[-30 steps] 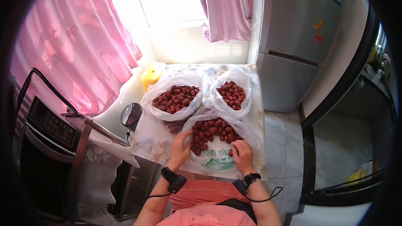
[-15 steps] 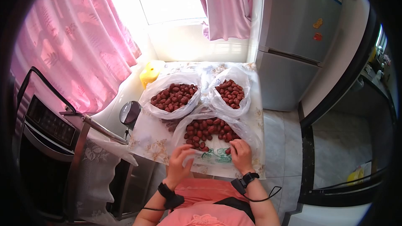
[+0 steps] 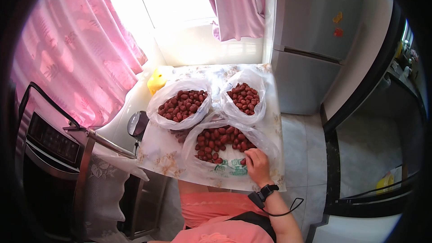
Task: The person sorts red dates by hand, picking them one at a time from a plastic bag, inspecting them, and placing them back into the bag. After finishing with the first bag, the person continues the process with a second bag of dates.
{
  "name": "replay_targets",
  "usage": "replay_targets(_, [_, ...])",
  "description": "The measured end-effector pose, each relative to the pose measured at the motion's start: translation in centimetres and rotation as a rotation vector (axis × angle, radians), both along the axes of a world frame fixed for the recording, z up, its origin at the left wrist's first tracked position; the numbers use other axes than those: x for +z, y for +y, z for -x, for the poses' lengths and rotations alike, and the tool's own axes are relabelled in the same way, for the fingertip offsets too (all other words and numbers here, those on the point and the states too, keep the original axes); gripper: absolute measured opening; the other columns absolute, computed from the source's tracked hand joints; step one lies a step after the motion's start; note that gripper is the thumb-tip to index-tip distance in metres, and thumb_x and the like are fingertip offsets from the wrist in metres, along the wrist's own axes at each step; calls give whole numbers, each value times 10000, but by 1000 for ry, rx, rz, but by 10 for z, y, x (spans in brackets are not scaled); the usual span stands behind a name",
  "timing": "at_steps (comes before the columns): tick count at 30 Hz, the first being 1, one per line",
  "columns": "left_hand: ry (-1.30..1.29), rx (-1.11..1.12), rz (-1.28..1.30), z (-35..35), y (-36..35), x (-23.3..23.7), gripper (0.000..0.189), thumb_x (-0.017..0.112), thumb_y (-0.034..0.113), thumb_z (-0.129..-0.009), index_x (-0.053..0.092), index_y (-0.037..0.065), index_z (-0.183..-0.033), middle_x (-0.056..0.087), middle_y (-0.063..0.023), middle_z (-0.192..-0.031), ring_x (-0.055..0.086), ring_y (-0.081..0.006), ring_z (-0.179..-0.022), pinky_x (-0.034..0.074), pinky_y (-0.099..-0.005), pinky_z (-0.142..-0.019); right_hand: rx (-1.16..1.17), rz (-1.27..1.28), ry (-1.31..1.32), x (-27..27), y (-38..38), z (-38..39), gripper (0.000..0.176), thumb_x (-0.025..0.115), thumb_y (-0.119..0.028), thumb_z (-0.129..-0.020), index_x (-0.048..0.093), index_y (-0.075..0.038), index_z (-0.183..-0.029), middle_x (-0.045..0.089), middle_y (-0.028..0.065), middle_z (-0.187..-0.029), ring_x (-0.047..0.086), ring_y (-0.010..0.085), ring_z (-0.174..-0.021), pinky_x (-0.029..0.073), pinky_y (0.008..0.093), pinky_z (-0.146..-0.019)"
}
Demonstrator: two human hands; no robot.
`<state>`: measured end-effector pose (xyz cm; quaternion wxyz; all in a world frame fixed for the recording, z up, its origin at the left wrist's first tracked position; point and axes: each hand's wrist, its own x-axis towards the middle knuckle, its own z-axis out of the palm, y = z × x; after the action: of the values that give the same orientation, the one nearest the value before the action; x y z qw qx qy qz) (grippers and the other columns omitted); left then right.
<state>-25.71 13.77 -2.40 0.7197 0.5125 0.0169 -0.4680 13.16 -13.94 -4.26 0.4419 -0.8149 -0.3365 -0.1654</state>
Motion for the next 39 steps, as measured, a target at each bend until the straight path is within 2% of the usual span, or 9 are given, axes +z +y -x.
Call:
replay_targets(18, [118, -40, 118, 35, 6, 8, 663, 890, 252, -830, 625, -62, -1351, 682, -87, -1336, 622, -196, -1195, 490, -388, -1049, 5, 4, -44, 0, -1, 0, 176, 683, -3, -856, 693, -37, -1029, 690, 131, -1015, 668, 359, -954, 534, 456, -855])
replay_targets(20, [152, 97, 172, -14, -7, 67, 327, 678, 139, -1026, 621, -14, -1309, 684, 4, -1182, 609, -85, -1120, 472, -274, -1011, 7, 4, -20, 1, -1, 1, 174, 683, -5, -856, 690, -38, -1026, 690, 133, -1013, 668, 361, -957, 532, 457, -858])
replay_targets(21, [78, 56, 138, -34, 1, 71, 408, 687, 140, -1021, 563, 0, -1384, 660, -16, -1251, 592, -86, -1157, 461, -276, -1024, 10, 7, -21, 0, -1, 2, 174, 683, -5, -856, 690, -38, -1026, 690, 133, -1013, 668, 361, -957, 532, 457, -858])
replay_targets(23, [-116, 218, -33, -66, 1, 68, 403, 698, 129, -1004, 593, -11, -1366, 665, -29, -1264, 592, -116, -1196, 457, -303, -1053, -9, -1, -39, 0, 0, 2, 180, 688, -8, -847, 690, -40, -1024, 690, 135, -1010, 669, 360, -960, 532, 453, -859])
replay_targets(26, [-294, 668, -254, -121, -16, 61, 268, 698, 125, -1008, 642, 1, -1239, 671, 6, -1171, 629, -79, -1052, 508, -259, -932, -7, 9, -35, -1, -1, 1, 179, 687, -5, -845, 689, -40, -1020, 691, 132, -1007, 669, 356, -963, 535, 450, -857])
replay_targets(28, [-486, 763, -372, -157, -22, 48, 211, 680, 107, -1011, 665, 5, -1195, 684, 6, -1141, 633, -76, -1052, 506, -256, -934, -8, 5, -43, -3, -1, 1, 182, 684, -2, -845, 688, -40, -1023, 691, 131, -1004, 670, 354, -961, 534, 449, -858])
replay_targets(35, [-746, 839, -378, -261, -51, 36, 186, 698, 101, -973, 686, 27, -1144, 730, -50, -1087, 674, -127, -1013, 520, -285, -891, 6, 0, -53, 1, -1, 0, 179, 678, 4, -842, 685, -38, -1016, 689, 131, -996, 670, 354, -942, 536, 445, -851])
replay_targets(37, [-970, 761, -820, -274, -50, 25, 180, 705, 84, -937, 693, 40, -1112, 736, -89, -1069, 702, -193, -912, 535, -310, -823, 6, -1, -52, -1, -1, -1, 174, 677, 4, -844, 684, -37, -1013, 688, 131, -995, 669, 355, -940, 537, 445, -850])
replay_targets(39, [-929, 752, -826, -274, -53, 13, 176, 707, 74, -921, 695, 47, -1094, 729, -97, -1043, 699, -212, -872, 539, -323, -788, 7, -3, -48, -2, -1, -2, 168, 676, 3, -847, 683, -36, -1011, 688, 131, -995, 668, 356, -939, 537, 444, -848])
